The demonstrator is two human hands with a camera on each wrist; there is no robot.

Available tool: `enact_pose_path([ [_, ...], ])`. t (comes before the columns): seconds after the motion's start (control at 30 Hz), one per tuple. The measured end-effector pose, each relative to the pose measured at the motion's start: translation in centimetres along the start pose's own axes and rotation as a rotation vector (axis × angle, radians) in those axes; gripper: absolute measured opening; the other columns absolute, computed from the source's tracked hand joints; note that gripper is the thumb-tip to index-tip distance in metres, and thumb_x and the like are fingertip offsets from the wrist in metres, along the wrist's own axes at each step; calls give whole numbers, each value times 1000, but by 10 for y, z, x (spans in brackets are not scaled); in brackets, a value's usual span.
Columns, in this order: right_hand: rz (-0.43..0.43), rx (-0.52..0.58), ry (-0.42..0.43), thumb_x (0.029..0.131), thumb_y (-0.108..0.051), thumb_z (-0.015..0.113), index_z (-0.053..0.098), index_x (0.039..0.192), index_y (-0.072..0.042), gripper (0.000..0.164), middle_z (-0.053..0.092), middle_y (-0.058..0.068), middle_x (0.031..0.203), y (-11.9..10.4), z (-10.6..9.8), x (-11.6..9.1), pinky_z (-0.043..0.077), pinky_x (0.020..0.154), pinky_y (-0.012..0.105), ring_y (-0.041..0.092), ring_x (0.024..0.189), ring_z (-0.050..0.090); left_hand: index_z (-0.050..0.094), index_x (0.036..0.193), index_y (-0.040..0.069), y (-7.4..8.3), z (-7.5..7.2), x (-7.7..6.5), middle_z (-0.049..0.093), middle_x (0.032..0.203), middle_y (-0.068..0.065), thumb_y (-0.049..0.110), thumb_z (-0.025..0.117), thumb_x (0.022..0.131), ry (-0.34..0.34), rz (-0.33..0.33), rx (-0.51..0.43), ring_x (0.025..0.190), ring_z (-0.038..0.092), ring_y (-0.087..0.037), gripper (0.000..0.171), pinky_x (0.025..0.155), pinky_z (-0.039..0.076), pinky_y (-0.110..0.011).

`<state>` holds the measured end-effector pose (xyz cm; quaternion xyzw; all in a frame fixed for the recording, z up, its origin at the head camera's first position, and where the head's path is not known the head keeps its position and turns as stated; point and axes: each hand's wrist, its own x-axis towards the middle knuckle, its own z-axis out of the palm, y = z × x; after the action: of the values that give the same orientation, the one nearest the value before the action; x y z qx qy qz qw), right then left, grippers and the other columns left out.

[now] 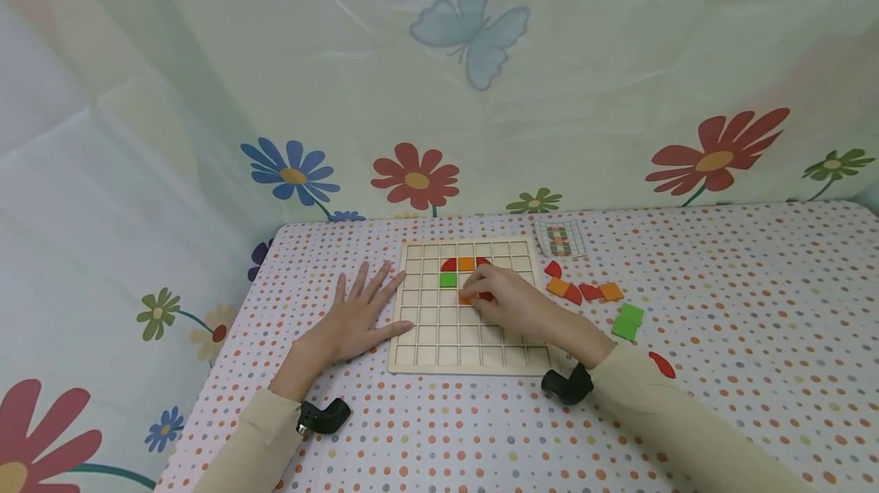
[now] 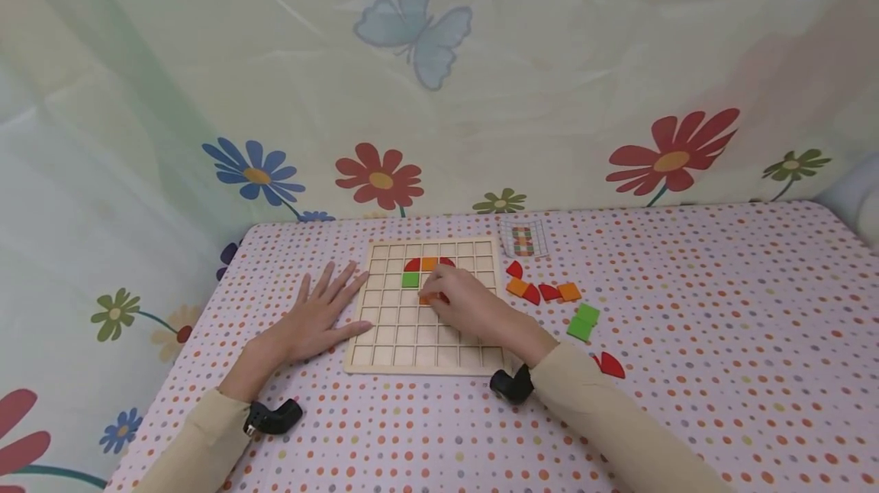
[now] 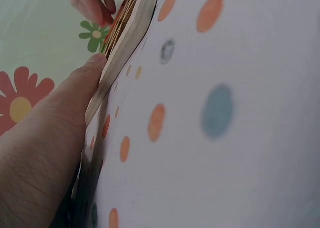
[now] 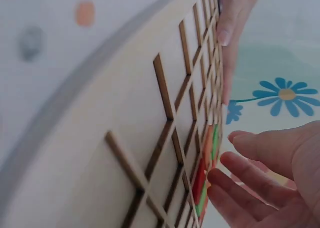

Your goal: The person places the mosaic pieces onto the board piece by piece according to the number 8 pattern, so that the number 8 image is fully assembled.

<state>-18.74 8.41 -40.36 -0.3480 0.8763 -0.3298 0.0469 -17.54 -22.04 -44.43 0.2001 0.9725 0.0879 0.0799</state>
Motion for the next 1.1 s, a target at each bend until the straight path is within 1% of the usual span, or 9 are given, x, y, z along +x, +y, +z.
enact_pose_path([
  [0.1, 11, 8, 5, 98, 1, 70, 79, 114, 0, 19, 68, 9, 117, -2, -11, -19, 59, 86, 38, 27, 106, 65, 15, 170, 23, 0, 1, 1, 3, 176, -8, 71, 48, 99, 1, 0, 1, 160, -7, -42, 92, 121, -6, -72],
  [0.27, 53, 0, 20, 95, 0, 74, 81, 109, -9, 18, 68, 0, 112, 1, -35, -59, 58, 81, 35, 21, 102, 65, 14, 170, 23, 1, 0, 2, 3, 176, -8, 71, 48, 99, 2, 2, 5, 160, -8, -42, 92, 121, -6, -72],
  [0.47, 144, -28, -10, 89, -8, 84, 81, 103, -21, 19, 67, -9, 105, 20, -54, -108, 54, 72, 28, 12, 93, 62, 14, 170, 23, 0, 2, 1, 3, 176, -9, 70, 48, 100, 4, 6, 2, 160, -7, -42, 91, 121, -6, -72],
  [0.6, 148, -70, -57, 82, -16, 90, 80, 103, -25, 25, 66, -13, 105, 36, -64, -132, 53, 71, 28, 8, 92, 61, 14, 170, 23, 0, 3, 0, 3, 176, -9, 70, 48, 99, -1, -2, 4, 160, -7, -42, 92, 122, -6, -72],
  [0.7, 143, -97, -114, 77, -18, 94, 79, 104, -26, 32, 66, -14, 105, 47, -72, -145, 54, 72, 27, 5, 92, 59, 15, 170, 22, 0, 2, -1, 3, 176, -9, 70, 48, 99, -2, -5, 2, 160, -7, -42, 92, 122, -5, -72],
  [0.77, 164, -97, -158, 74, -18, 96, 80, 104, -27, 35, 65, -15, 105, 54, -77, -149, 54, 72, 26, 2, 90, 56, 15, 170, 23, 0, 2, -2, 4, 176, -9, 70, 49, 99, 1, -5, -1, 160, -6, -43, 92, 122, -5, -72],
  [0.87, 188, -57, -199, 73, -14, 96, 81, 104, -22, 36, 65, -12, 105, 63, -81, -153, 52, 70, 24, 2, 87, 52, 16, 170, 22, -1, 1, -3, 4, 176, -9, 69, 51, 99, 8, -1, -7, 160, -6, -43, 91, 121, -5, -72],
  [1.0, 187, -44, -185, 73, -14, 95, 82, 103, -20, 33, 67, -11, 103, 71, -80, -156, 53, 72, 23, -1, 88, 53, 15, 170, 22, -1, 1, -2, 3, 176, -9, 68, 51, 99, 8, 3, -9, 160, -7, -43, 91, 121, -5, -72],
  [1.1, 194, -58, -174, 74, -16, 95, 82, 102, -21, 31, 68, -13, 101, 75, -81, -158, 54, 74, 23, -4, 89, 53, 14, 170, 23, 0, 1, 0, 3, 176, -9, 69, 49, 100, 4, 3, -6, 160, -7, -42, 91, 121, -6, -72],
])
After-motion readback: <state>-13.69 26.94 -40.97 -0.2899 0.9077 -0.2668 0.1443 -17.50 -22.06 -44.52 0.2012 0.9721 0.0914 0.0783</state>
